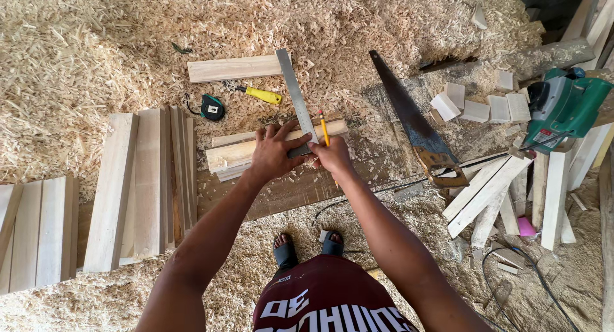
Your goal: The person uses a try square and pencil to mark straight lines on multiple small wooden planks. They repeatedly position the square, draw a line, and move to the next plank, stacking marked pieces aside.
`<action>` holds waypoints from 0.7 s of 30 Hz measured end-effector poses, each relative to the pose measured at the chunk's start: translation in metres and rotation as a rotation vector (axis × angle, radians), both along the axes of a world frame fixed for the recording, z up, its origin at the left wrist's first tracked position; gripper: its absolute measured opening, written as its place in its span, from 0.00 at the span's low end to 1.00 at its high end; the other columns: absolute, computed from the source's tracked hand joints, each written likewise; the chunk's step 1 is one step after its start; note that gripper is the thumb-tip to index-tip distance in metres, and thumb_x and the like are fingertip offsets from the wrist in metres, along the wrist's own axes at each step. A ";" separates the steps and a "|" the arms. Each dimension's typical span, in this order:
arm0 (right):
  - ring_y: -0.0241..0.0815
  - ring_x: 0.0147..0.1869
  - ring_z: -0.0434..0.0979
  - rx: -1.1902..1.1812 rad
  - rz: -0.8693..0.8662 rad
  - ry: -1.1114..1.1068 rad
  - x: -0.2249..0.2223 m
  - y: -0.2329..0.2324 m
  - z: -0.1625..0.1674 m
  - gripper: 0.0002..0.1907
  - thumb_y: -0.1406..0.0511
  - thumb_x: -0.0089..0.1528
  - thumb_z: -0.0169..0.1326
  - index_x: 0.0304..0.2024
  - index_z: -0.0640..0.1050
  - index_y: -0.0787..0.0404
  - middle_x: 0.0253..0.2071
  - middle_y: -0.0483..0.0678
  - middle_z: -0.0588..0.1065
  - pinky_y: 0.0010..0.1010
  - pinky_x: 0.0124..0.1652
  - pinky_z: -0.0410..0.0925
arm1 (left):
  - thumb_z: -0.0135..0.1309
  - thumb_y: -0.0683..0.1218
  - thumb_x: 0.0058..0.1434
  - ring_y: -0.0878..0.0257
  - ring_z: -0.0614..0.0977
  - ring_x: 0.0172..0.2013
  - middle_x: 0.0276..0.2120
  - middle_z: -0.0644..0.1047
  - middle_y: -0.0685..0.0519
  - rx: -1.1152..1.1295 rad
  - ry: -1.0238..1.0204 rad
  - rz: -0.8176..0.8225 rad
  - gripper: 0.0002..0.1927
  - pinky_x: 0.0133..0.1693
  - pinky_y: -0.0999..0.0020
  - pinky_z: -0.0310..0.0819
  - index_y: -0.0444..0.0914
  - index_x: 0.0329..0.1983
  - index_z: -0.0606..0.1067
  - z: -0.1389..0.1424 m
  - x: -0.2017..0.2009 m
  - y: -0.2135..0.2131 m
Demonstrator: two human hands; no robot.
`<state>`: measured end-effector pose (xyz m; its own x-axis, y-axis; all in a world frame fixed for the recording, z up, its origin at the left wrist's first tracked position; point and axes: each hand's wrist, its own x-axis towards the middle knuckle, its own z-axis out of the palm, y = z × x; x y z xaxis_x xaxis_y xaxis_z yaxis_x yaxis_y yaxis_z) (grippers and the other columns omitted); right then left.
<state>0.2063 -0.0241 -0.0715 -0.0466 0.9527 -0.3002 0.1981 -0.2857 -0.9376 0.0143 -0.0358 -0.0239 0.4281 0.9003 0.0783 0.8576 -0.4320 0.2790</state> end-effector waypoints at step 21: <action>0.37 0.28 0.83 -0.113 -0.147 0.290 0.010 0.004 -0.006 0.06 0.70 0.67 0.53 0.43 0.79 0.67 0.31 0.49 0.78 0.22 0.17 0.60 | 0.61 0.38 0.55 0.49 0.64 0.68 0.70 0.64 0.51 -0.158 -0.048 -0.086 0.37 0.68 0.40 0.53 0.54 0.68 0.71 0.015 -0.031 0.011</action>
